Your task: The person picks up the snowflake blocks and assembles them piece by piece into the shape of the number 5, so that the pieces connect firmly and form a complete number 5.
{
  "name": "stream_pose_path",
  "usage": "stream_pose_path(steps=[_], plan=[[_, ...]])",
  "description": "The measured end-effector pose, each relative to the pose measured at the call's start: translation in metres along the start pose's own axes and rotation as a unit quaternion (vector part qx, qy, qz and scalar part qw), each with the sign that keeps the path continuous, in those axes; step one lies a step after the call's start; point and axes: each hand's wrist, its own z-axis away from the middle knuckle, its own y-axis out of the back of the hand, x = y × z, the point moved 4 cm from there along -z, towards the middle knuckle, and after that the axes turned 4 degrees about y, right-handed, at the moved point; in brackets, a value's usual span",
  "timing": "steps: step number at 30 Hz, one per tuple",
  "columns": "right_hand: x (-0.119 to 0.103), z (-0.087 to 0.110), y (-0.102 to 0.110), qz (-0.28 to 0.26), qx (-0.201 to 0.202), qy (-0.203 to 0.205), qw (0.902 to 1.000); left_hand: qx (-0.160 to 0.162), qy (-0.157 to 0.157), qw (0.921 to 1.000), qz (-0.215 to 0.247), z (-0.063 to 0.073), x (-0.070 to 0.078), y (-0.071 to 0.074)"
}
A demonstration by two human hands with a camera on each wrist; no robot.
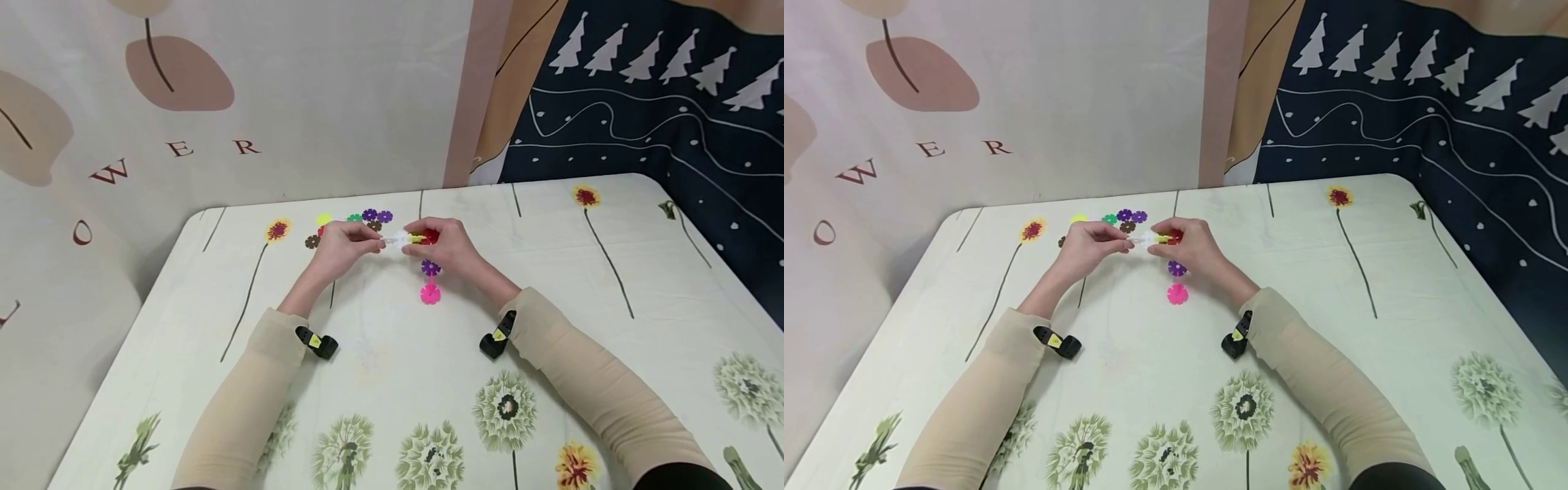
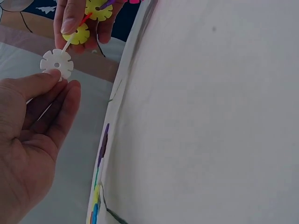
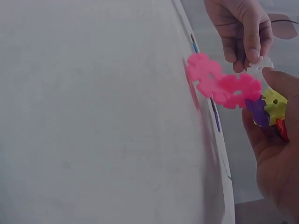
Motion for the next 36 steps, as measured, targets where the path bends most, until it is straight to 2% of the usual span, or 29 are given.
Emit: stream_pose_path(steps=[6,19,28,32,36], plan=[[-0.0028,-0.0010,-0.0008,-0.037,0.000,0.028,0.9989,0.005,-0.017,0.9998,-0.002,0.0016,0.0026,-0.0039],[-0.0087,-0.0024,-0.0059,-0.028,-0.001,0.061,0.9978,0.023,-0.045,0.9986,-0.019,0.0037,0.0045,-0.0058],[-0.0085,-0.0031,-0.0070,-0.046,0.006,0.075,0.9961,0.022,-0.059,0.9979,-0.016,0.0026,0.0051,-0.0083],[-0.0083,-0.0031,-0.0068,-0.047,0.006,0.082,0.9955,0.016,-0.051,0.9984,-0.014,0.0017,0.0050,-0.0096],[-0.0074,-0.0026,-0.0060,-0.043,0.004,0.079,0.9959,0.006,-0.020,0.9993,-0.031,0.0017,0.0038,-0.0063]])
